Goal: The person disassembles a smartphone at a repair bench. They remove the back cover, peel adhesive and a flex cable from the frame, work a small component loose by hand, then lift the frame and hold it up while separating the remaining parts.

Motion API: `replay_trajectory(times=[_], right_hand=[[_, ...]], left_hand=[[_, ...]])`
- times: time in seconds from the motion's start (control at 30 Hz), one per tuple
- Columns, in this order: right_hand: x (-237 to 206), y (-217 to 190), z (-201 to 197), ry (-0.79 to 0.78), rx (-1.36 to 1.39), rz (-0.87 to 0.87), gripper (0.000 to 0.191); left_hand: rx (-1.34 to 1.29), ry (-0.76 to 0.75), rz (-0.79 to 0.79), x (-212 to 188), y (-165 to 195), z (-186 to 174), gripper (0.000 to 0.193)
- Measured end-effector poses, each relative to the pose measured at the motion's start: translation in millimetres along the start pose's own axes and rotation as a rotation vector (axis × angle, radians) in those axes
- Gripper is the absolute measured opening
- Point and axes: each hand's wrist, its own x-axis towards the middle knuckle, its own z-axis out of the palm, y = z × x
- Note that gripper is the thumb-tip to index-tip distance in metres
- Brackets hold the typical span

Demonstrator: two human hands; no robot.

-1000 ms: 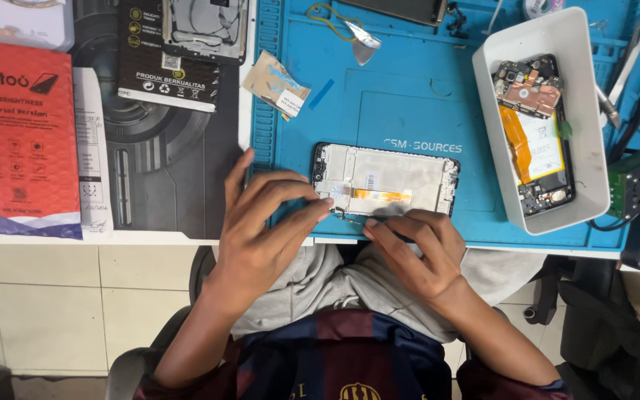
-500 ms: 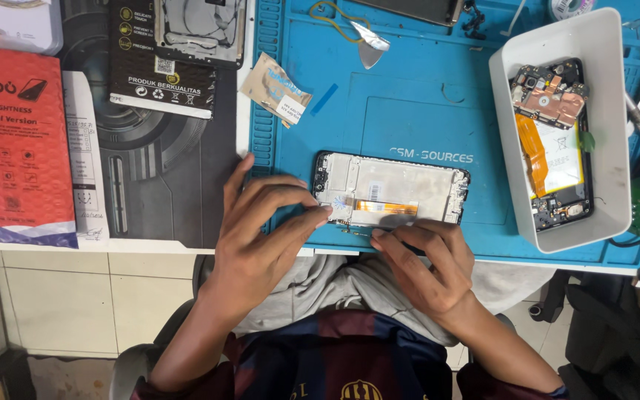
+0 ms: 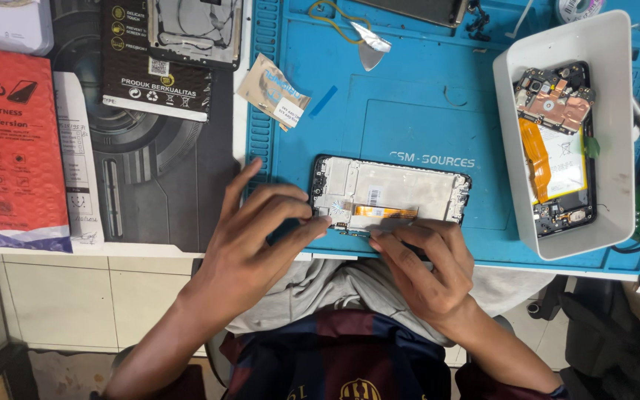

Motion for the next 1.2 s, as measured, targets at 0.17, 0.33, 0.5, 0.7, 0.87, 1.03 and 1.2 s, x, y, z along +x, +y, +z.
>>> replay_trajectory(times=[0.17,0.33,0.5,0.7,0.87,1.03,1.2], right_hand=[[1.8,-0.6,-0.7,-0.002,0.015,0.005,0.033],[1.3,-0.6,-0.4,-0.004,0.01,0.001,0.033],[-0.1,0.2,0.7,0.004,0.02,0.009,0.033],[-0.4,1.1,1.1,0.003,0.018,-0.001,0.032],[-0.6,1.0,1.2,-0.005,0.019,0.007,0.032],[-0.5,1.1,0.6,-0.011,0.016,-0.004,0.031],[0.1,1.7,0.6,-0.015,0.024,0.0,0.031]], left_hand=[[0.053,-0.045,0.074,-1.6,-1.1,2.9,0.03],[0.088,-0.057,0.105,-2.2,-0.9,4.2,0.032],[0.091,-0.078,0.114,-0.9,1.5,3.4,0.029],[0.102,-0.084,0.146,0.2,0.9,3.9,0.028],[0.126,-0.093,0.158,-0.5,-0.3,5.6,0.028],[0.146,-0.119,0.159,0.6,-0.7,6.0,0.029],[0.128,-0.127,0.165,4.5,-1.2,4.6,0.028]])
